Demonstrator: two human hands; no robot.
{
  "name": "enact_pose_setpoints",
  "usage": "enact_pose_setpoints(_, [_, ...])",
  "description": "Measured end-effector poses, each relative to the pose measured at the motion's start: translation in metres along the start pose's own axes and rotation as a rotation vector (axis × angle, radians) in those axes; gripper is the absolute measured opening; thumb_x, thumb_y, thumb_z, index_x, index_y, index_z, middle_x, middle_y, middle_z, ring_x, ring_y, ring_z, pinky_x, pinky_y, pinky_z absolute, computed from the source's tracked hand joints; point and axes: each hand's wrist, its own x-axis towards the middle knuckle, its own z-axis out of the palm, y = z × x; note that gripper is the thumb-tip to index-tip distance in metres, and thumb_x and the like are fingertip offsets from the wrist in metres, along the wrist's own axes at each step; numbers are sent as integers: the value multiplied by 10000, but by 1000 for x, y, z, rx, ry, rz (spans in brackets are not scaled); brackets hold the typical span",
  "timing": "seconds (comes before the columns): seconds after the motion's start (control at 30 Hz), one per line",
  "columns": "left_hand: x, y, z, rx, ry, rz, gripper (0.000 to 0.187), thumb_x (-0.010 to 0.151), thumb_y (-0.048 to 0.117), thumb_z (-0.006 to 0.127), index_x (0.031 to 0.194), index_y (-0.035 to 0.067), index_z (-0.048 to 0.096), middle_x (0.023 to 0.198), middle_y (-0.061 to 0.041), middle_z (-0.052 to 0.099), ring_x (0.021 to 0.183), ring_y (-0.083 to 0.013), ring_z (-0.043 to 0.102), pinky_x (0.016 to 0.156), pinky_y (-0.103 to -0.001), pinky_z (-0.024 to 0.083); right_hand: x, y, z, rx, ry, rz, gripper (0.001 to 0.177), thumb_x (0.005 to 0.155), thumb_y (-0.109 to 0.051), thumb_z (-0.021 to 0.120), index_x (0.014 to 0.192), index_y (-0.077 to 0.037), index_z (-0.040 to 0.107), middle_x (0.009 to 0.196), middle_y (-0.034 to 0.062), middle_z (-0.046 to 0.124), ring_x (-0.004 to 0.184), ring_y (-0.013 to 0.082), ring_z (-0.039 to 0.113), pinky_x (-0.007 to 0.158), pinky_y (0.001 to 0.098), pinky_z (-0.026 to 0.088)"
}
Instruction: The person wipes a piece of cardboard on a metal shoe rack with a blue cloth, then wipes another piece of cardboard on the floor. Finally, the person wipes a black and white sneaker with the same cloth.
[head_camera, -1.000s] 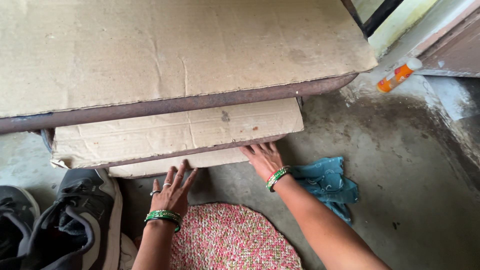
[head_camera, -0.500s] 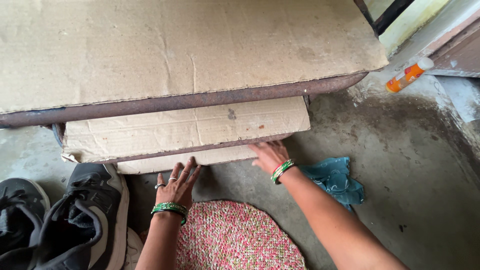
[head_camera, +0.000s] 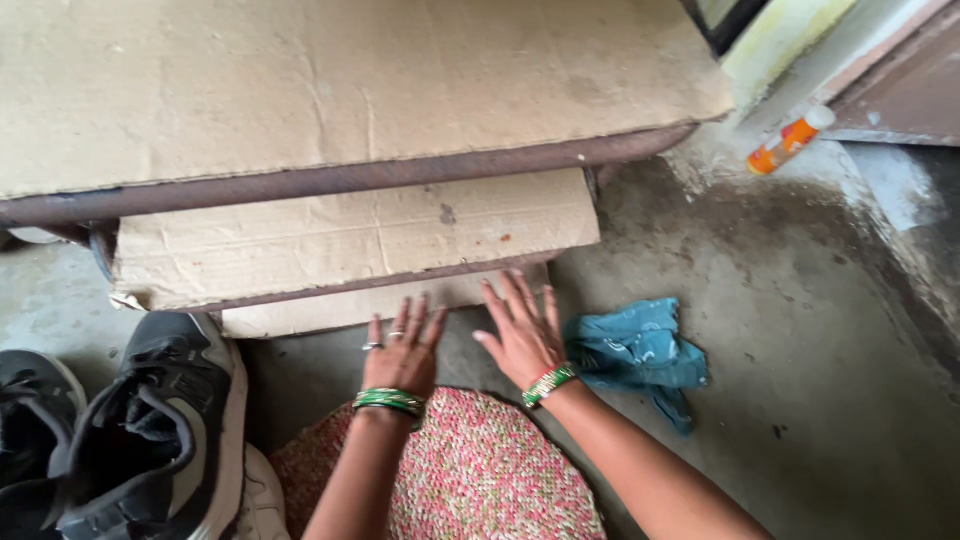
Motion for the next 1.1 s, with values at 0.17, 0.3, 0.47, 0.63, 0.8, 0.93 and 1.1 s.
enact_pose_setpoints(0.17, [4, 75, -9, -68, -34, 153, 726, 974, 329, 489, 1608, 245, 148, 1697, -25, 64, 1551, -228, 118, 1216, -605, 117, -53, 49, -49, -97, 30, 158, 806, 842, -489, 699, 1520, -201, 372, 1632, 153, 268, 1510, 364, 205, 1146, 694, 133])
enact_pose_setpoints(0.3, [9, 127, -14, -97, -62, 239, 706, 992, 307, 498, 1607, 259, 154, 1700, -21, 34, 1554, -236, 100, 1217, -600, 107, -83, 107, -84, -112, -315, 177, 1035, 695, -453, 795, 1588, -206, 333, 1671, 146, 189, 1512, 354, 138, 1130, 699, 88])
enact_pose_setpoints(0.47, [6, 164, -16, -148, -154, 250, 732, 991, 234, 489, 1621, 268, 117, 1699, -22, 26, 1551, -226, 102, 1223, -576, 117, -99, 160, -91, -260, -435, 179, 481, 963, -162, 635, 1417, -317, 620, 1331, 21, 636, 1322, 205, 565, 1318, 600, 151])
enact_pose_setpoints(0.63, [-1, 151, -28, -741, -151, -87, 683, 995, 255, 498, 1639, 321, 282, 1565, -130, 413, 1417, -298, 431, 1188, -471, 373, -93, 138, -97, 660, 62, 337, 262, 939, -126, 653, 1193, -117, 715, 1037, 34, 752, 1003, 162, 661, 1004, 426, 463])
enact_pose_setpoints(0.8, [-47, 127, -70, -1838, 122, -202, 627, 961, 250, 633, 1534, 144, 401, 1429, -131, 587, 1287, -218, 569, 1038, -373, 456, -89, 86, -129, 1673, -33, 527, 246, 939, -77, 573, 1163, -35, 666, 1031, 13, 723, 951, 104, 663, 865, 270, 538])
enact_pose_setpoints(0.93, [-95, 124, -106, -1976, 168, -214, 490, 932, 209, 749, 1355, 37, 572, 1232, -94, 696, 1105, -189, 640, 932, -338, 514, -98, 36, -146, 1625, -200, 511, 304, 925, -126, 575, 1212, -45, 628, 1026, 59, 731, 920, 127, 661, 834, 300, 534])
enact_pose_setpoints(1.1, [-149, 107, -136, -2195, 358, -383, 424, 791, 109, 814, 1184, 54, 665, 1070, -123, 731, 910, -249, 693, 779, -391, 586, -110, -28, -200, 1226, -35, 431, 317, 1021, -268, 639, 1218, -19, 638, 1051, 70, 708, 982, 133, 654, 886, 294, 545])
